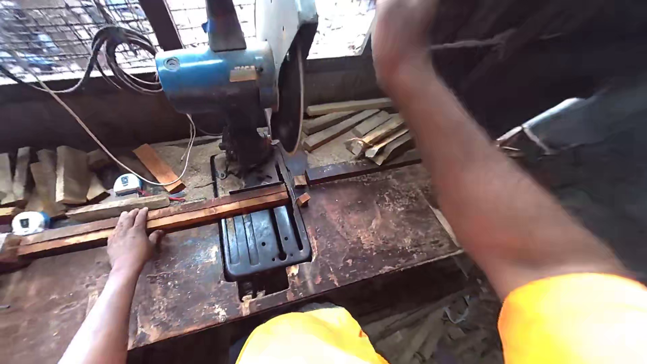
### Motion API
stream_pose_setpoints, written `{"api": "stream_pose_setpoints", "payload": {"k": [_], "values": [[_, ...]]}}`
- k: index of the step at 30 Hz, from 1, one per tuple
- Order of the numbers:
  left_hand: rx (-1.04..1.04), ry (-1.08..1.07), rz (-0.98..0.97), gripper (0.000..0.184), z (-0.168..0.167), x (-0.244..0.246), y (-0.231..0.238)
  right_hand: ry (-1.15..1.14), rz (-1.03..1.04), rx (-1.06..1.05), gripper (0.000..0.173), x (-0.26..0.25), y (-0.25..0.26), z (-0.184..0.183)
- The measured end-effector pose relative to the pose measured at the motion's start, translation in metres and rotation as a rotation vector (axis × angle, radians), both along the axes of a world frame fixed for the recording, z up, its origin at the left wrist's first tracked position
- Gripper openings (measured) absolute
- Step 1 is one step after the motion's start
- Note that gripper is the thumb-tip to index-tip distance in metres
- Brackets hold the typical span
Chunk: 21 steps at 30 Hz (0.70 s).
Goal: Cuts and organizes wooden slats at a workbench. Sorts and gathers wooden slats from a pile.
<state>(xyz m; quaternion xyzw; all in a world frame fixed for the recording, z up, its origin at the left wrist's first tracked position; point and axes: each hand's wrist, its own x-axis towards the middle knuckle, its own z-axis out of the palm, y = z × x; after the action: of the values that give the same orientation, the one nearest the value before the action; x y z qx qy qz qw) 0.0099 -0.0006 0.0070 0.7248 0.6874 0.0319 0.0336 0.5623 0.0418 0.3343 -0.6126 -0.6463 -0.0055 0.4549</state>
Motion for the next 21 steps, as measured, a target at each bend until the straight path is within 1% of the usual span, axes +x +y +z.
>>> {"api": "stream_pose_setpoints", "payload": {"k": [1,2,3,4,5,6,7,8,9,11,12,13,15,16,17,18,19,20,21], "values": [[-0.012,0.014,0.021,0.073,0.003,0.004,0.001,0.061,0.121,-0.119,0.025,0.021,0.002,-0.044],[-0.021,0.033,0.036,0.074,0.005,0.006,0.001,0.071,0.248,-0.269,0.038,0.040,0.000,-0.100],[-0.032,0.048,0.046,0.073,0.006,0.008,0.002,0.034,0.341,-0.457,0.053,0.051,-0.007,-0.159],[-0.049,0.065,0.058,0.073,0.007,0.010,0.003,-0.036,0.418,-0.640,0.071,0.053,-0.016,-0.210],[-0.071,0.078,0.063,0.073,0.009,0.011,0.003,-0.149,0.468,-0.767,0.087,0.048,-0.024,-0.253],[-0.090,0.088,0.064,0.072,0.012,0.013,0.004,-0.262,0.479,-0.829,0.098,0.038,-0.031,-0.287],[-0.108,0.099,0.063,0.072,0.013,0.013,0.004,-0.345,0.468,-0.824,0.100,0.028,-0.037,-0.312],[-0.128,0.117,0.058,0.072,0.013,0.012,0.005,-0.394,0.447,-0.776,0.094,0.020,-0.042,-0.328],[-0.141,0.137,0.050,0.072,0.012,0.009,0.007,-0.401,0.430,-0.706,0.080,0.017,-0.046,-0.338],[-0.157,0.165,0.041,0.072,0.013,0.006,0.011,-0.341,0.429,-0.554,0.045,0.018,-0.061,-0.346],[-0.170,0.174,0.035,0.072,0.015,0.007,0.011,-0.293,0.461,-0.532,0.034,0.021,-0.079,-0.347],[-0.183,0.175,0.029,0.072,0.017,0.007,0.011,-0.237,0.504,-0.535,0.028,0.027,-0.102,-0.348],[-0.196,0.165,0.018,0.073,0.018,0.009,0.011,-0.154,0.566,-0.540,0.028,0.052,-0.154,-0.354],[-0.195,0.163,0.014,0.073,0.018,0.010,0.011,-0.148,0.569,-0.537,0.031,0.075,-0.178,-0.357],[-0.188,0.163,0.012,0.074,0.019,0.010,0.012,-0.161,0.525,-0.538,0.033,0.106,-0.198,-0.357],[-0.185,0.167,0.017,0.074,0.019,0.011,0.013,-0.175,0.405,-0.535,0.035,0.144,-0.215,-0.355],[-0.188,0.176,0.023,0.073,0.020,0.012,0.012,-0.192,0.192,-0.537,0.035,0.182,-0.232,-0.348],[-0.189,0.189,0.023,0.072,0.022,0.012,0.010,-0.196,-0.084,-0.572,0.037,0.216,-0.250,-0.335],[-0.180,0.206,0.014,0.071,0.023,0.012,0.009,-0.163,-0.367,-0.620,0.047,0.245,-0.266,-0.318]]}}
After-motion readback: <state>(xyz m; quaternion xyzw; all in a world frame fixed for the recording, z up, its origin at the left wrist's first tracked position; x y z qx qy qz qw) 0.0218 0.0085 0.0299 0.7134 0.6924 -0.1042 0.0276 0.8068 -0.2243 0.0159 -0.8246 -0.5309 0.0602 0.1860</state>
